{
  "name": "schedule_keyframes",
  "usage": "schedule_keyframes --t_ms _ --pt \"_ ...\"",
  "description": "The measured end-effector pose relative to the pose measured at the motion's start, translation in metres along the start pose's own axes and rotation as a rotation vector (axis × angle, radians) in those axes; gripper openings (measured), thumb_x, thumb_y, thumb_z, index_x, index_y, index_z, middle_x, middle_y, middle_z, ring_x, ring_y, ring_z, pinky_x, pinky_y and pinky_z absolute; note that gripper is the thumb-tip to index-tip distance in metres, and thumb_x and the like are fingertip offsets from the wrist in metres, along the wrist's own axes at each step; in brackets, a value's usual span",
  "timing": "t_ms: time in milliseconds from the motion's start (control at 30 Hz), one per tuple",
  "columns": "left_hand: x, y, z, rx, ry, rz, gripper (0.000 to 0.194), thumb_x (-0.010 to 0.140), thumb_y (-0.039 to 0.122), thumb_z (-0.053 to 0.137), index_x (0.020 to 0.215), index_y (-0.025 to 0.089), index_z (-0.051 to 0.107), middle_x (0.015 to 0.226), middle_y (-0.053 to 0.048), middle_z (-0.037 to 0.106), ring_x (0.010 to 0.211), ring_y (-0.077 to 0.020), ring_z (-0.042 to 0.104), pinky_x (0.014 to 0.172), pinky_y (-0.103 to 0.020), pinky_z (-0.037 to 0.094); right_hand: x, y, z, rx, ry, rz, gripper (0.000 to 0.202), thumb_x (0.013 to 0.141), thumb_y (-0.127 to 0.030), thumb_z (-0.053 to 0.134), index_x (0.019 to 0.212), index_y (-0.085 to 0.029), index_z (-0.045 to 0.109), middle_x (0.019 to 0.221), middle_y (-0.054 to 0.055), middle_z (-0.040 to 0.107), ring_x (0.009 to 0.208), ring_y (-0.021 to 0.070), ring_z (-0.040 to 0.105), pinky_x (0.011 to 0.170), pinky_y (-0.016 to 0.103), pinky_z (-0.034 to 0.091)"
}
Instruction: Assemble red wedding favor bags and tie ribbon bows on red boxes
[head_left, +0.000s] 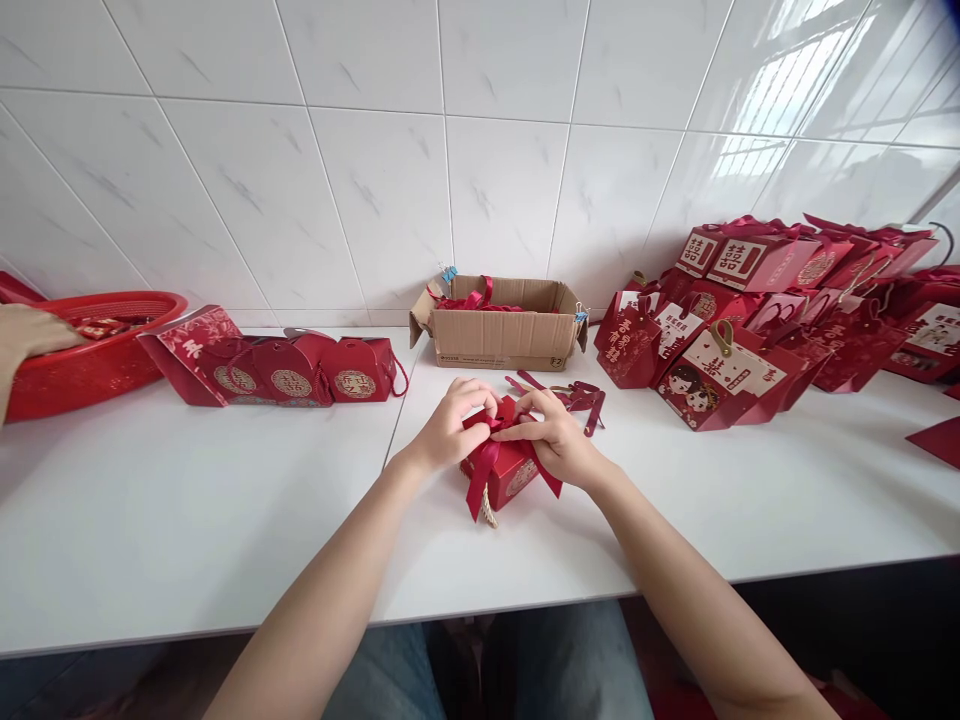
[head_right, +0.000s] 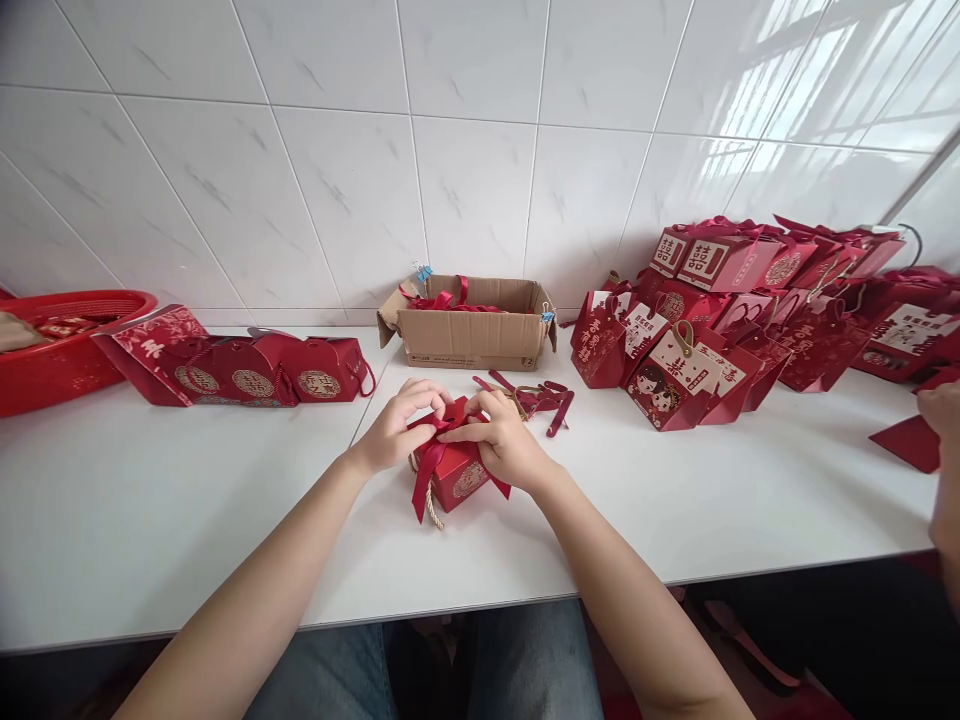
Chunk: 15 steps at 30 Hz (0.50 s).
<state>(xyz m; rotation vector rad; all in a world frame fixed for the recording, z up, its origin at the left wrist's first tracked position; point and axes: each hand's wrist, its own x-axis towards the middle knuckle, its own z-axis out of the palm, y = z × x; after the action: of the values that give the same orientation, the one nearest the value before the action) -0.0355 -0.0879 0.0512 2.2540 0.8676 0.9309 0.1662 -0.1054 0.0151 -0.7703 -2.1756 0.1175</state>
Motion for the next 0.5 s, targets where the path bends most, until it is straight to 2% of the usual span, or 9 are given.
schedule_keyframes --t_ms 167,300,500 --pt "0.0 0.003 -0.004 -0.112 -0.091 -0.088 0.021 0.085 0.03 0.045 0.068 0.021 0.052 0.107 -0.006 0.059 0.118 -0.0254 0.043 0.098 -0.041 0.042 0.001 -0.002 -0.002 0.006 -0.015 -0.007 0.046 0.089 -0.003 0.039 0.099 -0.033 0.072 0.093 0.004 0.051 0.093 0.0168 0.05 0.088 0.043 0.045" --pt "0.0 0.001 -0.005 -0.154 -0.143 -0.072 0.028 0.089 0.038 0.048 0.068 0.021 0.056 0.113 -0.007 0.061 0.125 -0.0254 0.041 0.101 -0.041 0.041 0.001 -0.001 -0.001 0.008 0.0 -0.027 0.042 0.087 -0.003 0.043 0.097 -0.031 0.073 0.093 0.005 0.05 0.094 0.0172 0.05 0.087 0.043 0.045" --pt "0.003 -0.009 0.0 -0.123 -0.09 -0.092 0.034 0.091 0.043 0.046 0.072 0.021 0.064 0.121 -0.006 0.061 0.129 -0.0237 0.039 0.105 -0.041 0.039 0.001 0.0 -0.001 -0.005 -0.012 -0.042 0.045 0.086 -0.001 0.042 0.098 -0.031 0.073 0.093 0.004 0.048 0.094 0.0164 0.05 0.089 0.043 0.044"
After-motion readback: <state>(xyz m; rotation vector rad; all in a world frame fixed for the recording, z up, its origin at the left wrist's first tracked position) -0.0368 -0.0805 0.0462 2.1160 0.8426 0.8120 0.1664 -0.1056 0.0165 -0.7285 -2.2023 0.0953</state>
